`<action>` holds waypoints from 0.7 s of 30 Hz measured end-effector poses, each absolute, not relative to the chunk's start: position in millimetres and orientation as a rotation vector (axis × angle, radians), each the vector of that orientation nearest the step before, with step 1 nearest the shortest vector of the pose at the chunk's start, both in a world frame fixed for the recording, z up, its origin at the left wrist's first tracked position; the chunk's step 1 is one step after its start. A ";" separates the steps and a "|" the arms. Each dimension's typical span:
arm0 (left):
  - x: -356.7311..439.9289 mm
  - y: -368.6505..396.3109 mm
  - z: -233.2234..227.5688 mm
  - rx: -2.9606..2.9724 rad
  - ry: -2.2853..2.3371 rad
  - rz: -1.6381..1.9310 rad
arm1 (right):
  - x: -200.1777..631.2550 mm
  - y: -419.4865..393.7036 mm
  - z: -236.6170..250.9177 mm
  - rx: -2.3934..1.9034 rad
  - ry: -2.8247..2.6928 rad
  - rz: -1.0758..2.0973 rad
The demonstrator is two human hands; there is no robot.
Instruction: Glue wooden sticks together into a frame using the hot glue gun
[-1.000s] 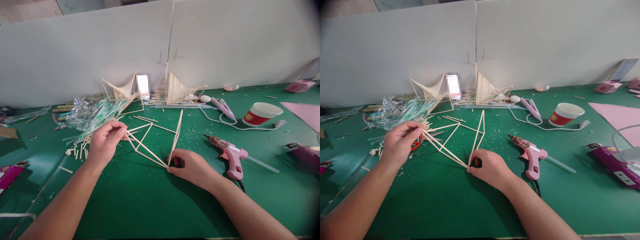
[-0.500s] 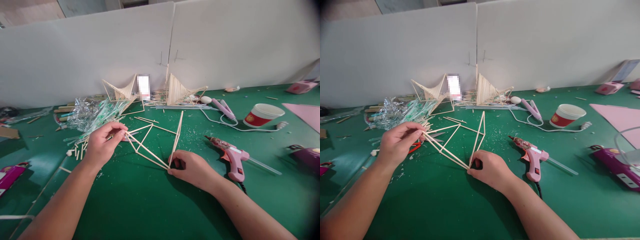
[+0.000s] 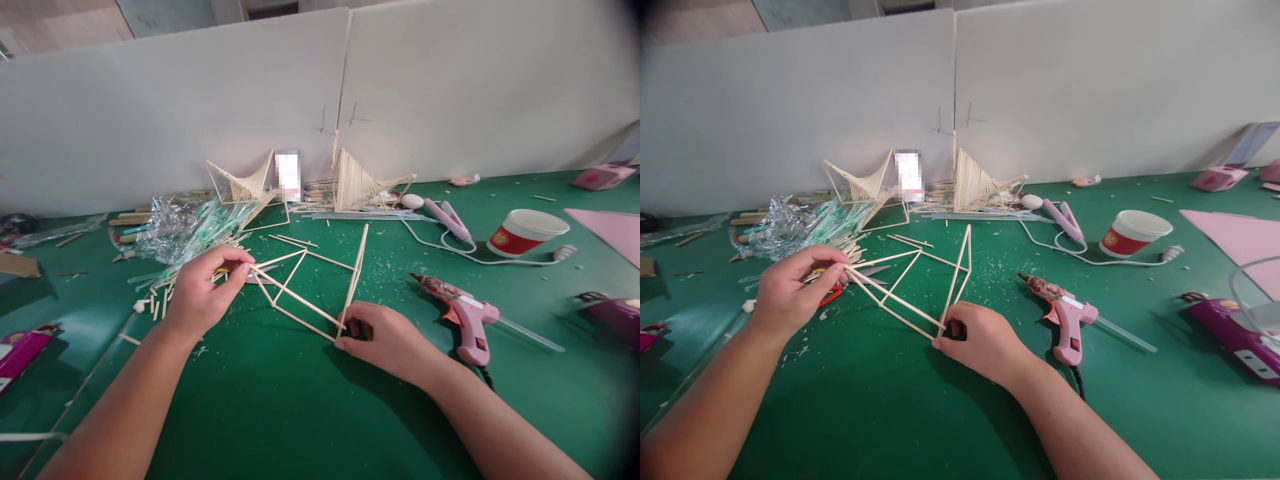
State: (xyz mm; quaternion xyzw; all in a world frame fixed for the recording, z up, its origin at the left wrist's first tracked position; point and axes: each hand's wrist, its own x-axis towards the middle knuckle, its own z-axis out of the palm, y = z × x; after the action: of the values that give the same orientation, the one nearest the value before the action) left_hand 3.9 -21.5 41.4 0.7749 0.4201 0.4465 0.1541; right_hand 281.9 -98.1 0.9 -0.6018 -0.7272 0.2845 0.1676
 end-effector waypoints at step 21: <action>3.5 -21.8 44.2 1.998 1.094 1.204 | 285.6 -96.7 -1.1 -1.740 -1.936 0.991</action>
State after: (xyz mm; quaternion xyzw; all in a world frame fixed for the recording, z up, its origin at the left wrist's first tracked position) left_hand 3.5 -21.8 44.2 0.7447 0.4079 0.4487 0.2788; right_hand 285.6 -96.7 -1.1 -0.6147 -0.6842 0.3501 0.1773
